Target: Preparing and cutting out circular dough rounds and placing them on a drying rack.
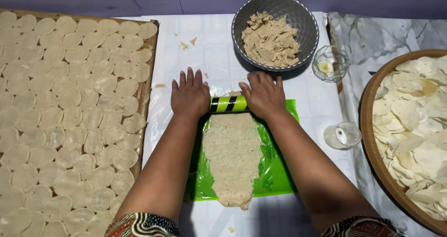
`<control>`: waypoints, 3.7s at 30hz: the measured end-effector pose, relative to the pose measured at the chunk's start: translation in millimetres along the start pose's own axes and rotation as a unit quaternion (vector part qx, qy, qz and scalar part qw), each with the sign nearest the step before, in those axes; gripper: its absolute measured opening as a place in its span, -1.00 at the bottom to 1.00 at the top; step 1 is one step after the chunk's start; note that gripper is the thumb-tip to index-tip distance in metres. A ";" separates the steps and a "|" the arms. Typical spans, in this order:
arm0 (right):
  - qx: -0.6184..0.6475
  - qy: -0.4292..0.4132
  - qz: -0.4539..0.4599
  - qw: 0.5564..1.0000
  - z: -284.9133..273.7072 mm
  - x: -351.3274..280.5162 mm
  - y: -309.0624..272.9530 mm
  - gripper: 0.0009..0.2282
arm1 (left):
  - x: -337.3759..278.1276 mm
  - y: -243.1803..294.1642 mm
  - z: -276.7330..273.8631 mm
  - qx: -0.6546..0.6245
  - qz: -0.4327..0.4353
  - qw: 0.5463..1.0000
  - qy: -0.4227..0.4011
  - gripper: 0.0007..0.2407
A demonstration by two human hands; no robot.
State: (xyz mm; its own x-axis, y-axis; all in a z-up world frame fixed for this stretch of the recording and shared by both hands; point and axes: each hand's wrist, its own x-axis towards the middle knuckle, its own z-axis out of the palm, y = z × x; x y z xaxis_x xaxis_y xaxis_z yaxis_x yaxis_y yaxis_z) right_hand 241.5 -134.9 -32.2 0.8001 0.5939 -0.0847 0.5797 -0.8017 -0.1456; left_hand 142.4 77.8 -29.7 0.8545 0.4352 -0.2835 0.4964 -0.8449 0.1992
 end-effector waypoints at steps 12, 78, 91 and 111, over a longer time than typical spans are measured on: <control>0.026 -0.102 -0.145 0.984 -56.9 -25.3 6.4 -0.50 | -6.0 4.2 -41.0 -0.117 0.016 0.992 0.038 -0.43; 0.009 -0.010 -0.122 0.992 -46.3 -33.5 10.2 -0.46 | 36.5 -7.3 -26.9 -0.328 0.022 0.933 0.144 -0.46; 0.064 -0.011 -0.057 0.996 -32.5 -112.8 -2.4 -0.51 | -82.8 -0.1 -10.7 -0.161 0.050 0.964 0.204 -0.42; 0.010 -0.031 -0.036 0.999 -14.1 -217.9 -31.8 -0.41 | -228.9 -4.5 46.3 -0.027 0.095 0.984 0.146 -0.53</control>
State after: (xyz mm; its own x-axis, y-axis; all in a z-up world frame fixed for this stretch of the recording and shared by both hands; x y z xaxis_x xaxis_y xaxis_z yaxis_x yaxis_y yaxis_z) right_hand 50.8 -239.8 4.7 0.7446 0.6539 -0.1340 0.6322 -0.7553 -0.1726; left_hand -62.5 -32.4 -9.2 0.9365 0.3481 0.0438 0.3236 -0.9053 0.2753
